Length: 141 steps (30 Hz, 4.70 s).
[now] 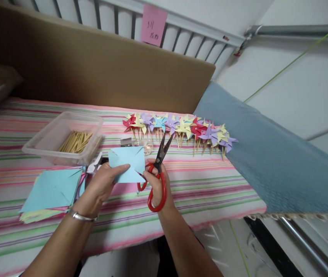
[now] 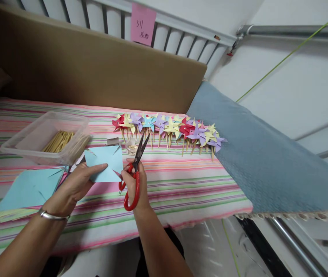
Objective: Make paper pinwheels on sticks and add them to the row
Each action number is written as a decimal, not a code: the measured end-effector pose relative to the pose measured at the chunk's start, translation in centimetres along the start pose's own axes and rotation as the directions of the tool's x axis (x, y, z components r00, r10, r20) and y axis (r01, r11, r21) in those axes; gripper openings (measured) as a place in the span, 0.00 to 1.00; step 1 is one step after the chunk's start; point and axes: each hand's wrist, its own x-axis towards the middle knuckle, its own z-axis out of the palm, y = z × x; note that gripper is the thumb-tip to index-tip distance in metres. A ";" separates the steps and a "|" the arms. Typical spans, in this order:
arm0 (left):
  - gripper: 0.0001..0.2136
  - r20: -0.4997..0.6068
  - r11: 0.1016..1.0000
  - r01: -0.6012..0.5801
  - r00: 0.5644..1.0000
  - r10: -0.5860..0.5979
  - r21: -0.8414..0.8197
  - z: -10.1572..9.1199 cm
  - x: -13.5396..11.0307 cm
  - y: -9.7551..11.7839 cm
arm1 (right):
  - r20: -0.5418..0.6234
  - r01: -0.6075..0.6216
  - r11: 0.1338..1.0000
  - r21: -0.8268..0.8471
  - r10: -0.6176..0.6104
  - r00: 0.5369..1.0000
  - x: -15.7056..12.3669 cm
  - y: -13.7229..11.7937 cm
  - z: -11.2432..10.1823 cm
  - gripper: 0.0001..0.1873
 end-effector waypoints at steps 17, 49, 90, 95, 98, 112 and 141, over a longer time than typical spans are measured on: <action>0.12 -0.252 0.953 -0.142 0.944 0.212 0.269 -4.2 -0.3 4.1 | 0.314 -0.057 0.960 -0.274 0.145 0.938 -1.0 -0.3 0.1 0.17; 0.11 -0.161 0.966 -0.095 0.977 0.136 0.241 -6.3 -1.2 5.8 | 0.481 -0.035 0.766 -0.642 0.438 0.760 -2.0 0.0 0.0 0.16; 0.10 -0.172 0.977 -0.030 0.983 0.067 0.211 -5.7 -2.2 6.6 | 0.462 -0.025 0.739 -0.673 0.446 0.767 -2.0 -0.5 0.5 0.17; 0.09 -0.160 0.976 -0.022 0.985 0.057 0.215 -5.9 -2.1 6.6 | 0.481 0.008 0.739 -0.673 0.430 0.764 -2.0 -0.4 0.4 0.16; 0.09 -0.157 0.975 -0.026 0.986 0.062 0.219 -6.1 -1.9 6.5 | 0.503 0.039 0.748 -0.663 0.406 0.763 -2.0 -0.3 0.3 0.16; 0.10 -0.141 0.977 -0.041 0.987 0.072 0.209 -6.2 -1.6 6.2 | 0.475 0.020 0.745 -0.667 0.404 0.781 -2.0 -0.3 0.6 0.14; 0.11 -0.169 0.979 -0.036 0.983 0.071 0.201 -6.7 -1.4 6.2 | 0.461 0.004 0.740 -0.672 0.414 0.785 -2.2 -0.6 0.8 0.14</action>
